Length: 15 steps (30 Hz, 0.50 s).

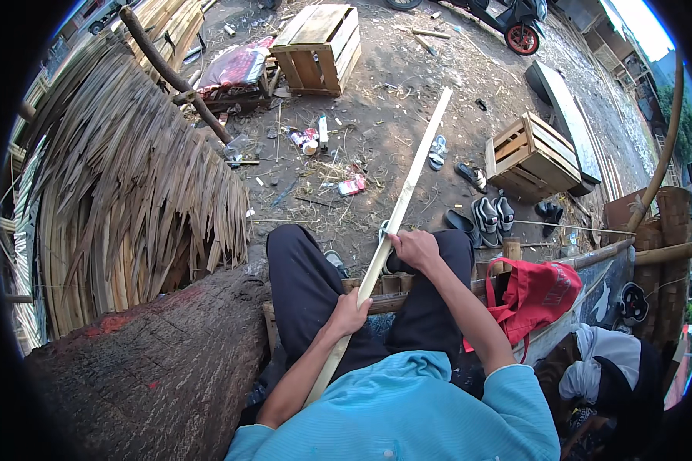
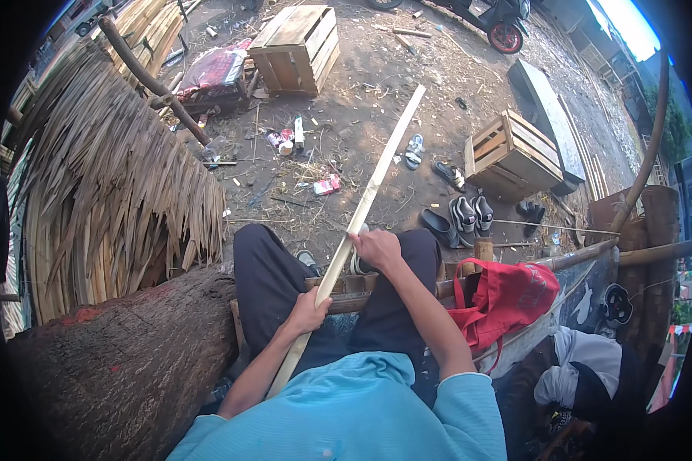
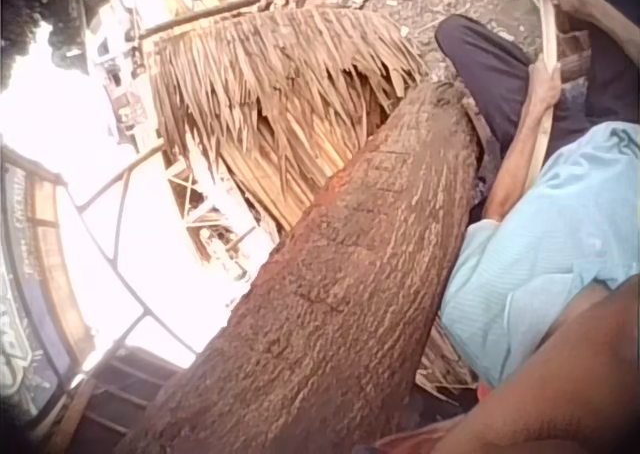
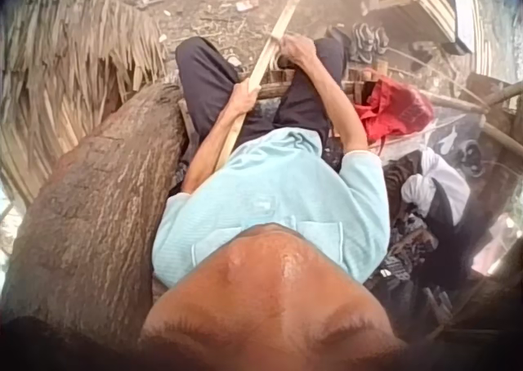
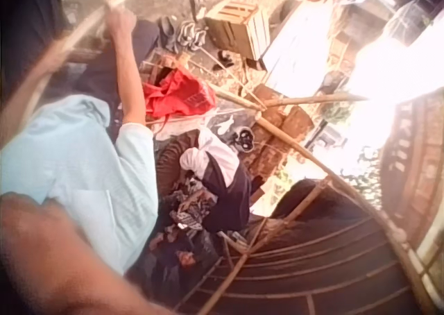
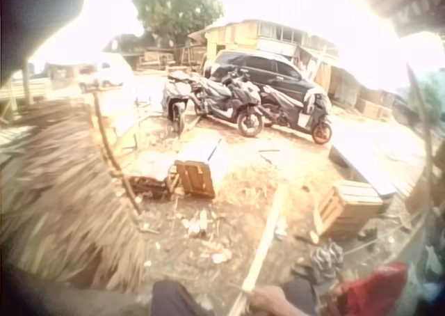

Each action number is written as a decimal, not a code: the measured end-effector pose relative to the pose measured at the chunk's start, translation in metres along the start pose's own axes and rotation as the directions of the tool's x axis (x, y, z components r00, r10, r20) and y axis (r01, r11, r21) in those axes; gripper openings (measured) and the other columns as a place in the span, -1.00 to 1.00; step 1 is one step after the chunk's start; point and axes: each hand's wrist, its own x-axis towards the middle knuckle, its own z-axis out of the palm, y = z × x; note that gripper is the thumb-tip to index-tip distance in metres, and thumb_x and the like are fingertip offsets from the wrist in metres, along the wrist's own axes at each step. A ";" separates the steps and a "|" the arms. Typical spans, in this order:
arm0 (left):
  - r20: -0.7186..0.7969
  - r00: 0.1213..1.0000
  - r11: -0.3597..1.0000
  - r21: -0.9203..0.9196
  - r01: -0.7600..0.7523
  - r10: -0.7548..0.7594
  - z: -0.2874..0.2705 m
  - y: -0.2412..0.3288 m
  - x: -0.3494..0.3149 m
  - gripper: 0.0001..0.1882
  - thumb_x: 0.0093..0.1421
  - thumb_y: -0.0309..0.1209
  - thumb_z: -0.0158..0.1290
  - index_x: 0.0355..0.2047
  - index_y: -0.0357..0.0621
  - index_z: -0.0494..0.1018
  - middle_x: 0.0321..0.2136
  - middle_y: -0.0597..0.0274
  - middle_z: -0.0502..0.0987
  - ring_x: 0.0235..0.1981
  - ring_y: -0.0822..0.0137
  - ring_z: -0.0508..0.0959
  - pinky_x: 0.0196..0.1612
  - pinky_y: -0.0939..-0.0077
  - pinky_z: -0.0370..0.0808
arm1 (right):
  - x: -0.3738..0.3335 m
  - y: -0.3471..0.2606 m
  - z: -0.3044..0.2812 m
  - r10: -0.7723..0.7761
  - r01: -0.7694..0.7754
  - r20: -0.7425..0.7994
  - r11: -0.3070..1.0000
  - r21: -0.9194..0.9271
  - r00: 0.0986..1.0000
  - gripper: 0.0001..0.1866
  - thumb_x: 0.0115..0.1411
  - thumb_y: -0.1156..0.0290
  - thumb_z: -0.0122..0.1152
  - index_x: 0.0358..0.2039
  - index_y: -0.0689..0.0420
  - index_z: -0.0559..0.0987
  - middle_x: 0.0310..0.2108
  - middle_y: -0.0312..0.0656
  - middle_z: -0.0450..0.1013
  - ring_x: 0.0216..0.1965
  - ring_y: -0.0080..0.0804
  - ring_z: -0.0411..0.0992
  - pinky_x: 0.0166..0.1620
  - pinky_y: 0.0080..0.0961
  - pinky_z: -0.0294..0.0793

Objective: The person shaves a thin strip of bamboo by hand using a knife. They hold the bamboo strip on their lap and repeatedly slide the knife blade along its length to smooth or thin the surface.

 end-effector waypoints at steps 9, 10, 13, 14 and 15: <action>0.018 0.999 0.997 0.067 -0.040 0.039 0.005 -0.003 -0.002 -0.68 0.16 -0.33 0.02 -0.25 -0.41 0.37 -0.49 -0.24 0.50 -0.35 -0.13 0.54 -0.31 0.18 0.43 | 0.030 0.039 -0.026 0.081 -0.069 0.086 0.988 -0.136 0.993 -0.40 0.25 -0.09 -0.25 -0.57 0.11 0.60 -0.61 0.02 0.49 -0.50 -0.02 0.51 -0.43 -0.16 0.48; 0.028 0.999 0.996 0.083 -0.021 0.019 0.004 -0.002 -0.002 -0.68 0.16 -0.33 0.02 -0.24 -0.40 0.37 -0.49 -0.24 0.50 -0.35 -0.13 0.54 -0.31 0.18 0.43 | 0.033 0.041 -0.026 0.108 -0.096 0.082 0.985 -0.141 0.991 -0.39 0.25 -0.09 -0.25 -0.55 0.10 0.61 -0.60 0.01 0.49 -0.48 -0.03 0.51 -0.42 -0.16 0.49; 0.015 0.999 0.998 0.051 -0.038 0.037 0.003 0.002 -0.006 -0.69 0.16 -0.33 0.02 -0.23 -0.40 0.37 -0.49 -0.24 0.50 -0.34 -0.14 0.54 -0.32 0.18 0.43 | 0.046 0.053 -0.034 0.158 -0.148 0.048 0.975 -0.167 0.986 -0.40 0.25 -0.09 -0.26 -0.52 0.07 0.63 -0.55 -0.02 0.52 -0.45 -0.06 0.52 -0.40 -0.18 0.50; 0.015 0.999 0.998 0.056 -0.041 0.040 0.003 0.001 -0.005 -0.69 0.16 -0.33 0.02 -0.23 -0.40 0.37 -0.49 -0.24 0.50 -0.34 -0.14 0.54 -0.32 0.18 0.43 | 0.051 0.060 -0.035 0.109 -0.115 -0.042 0.976 -0.186 0.993 -0.41 0.25 -0.08 -0.22 -0.61 0.09 0.58 -0.65 -0.04 0.48 -0.52 -0.05 0.51 -0.45 -0.16 0.48; 0.006 0.999 0.997 0.065 -0.052 0.052 0.005 0.000 -0.005 -0.68 0.16 -0.34 0.03 -0.23 -0.40 0.37 -0.49 -0.24 0.49 -0.34 -0.14 0.54 -0.31 0.18 0.43 | 0.055 0.068 -0.037 0.112 -0.118 -0.047 0.976 -0.184 0.993 -0.41 0.25 -0.08 -0.22 -0.61 0.09 0.58 -0.65 -0.04 0.48 -0.52 -0.05 0.51 -0.45 -0.16 0.48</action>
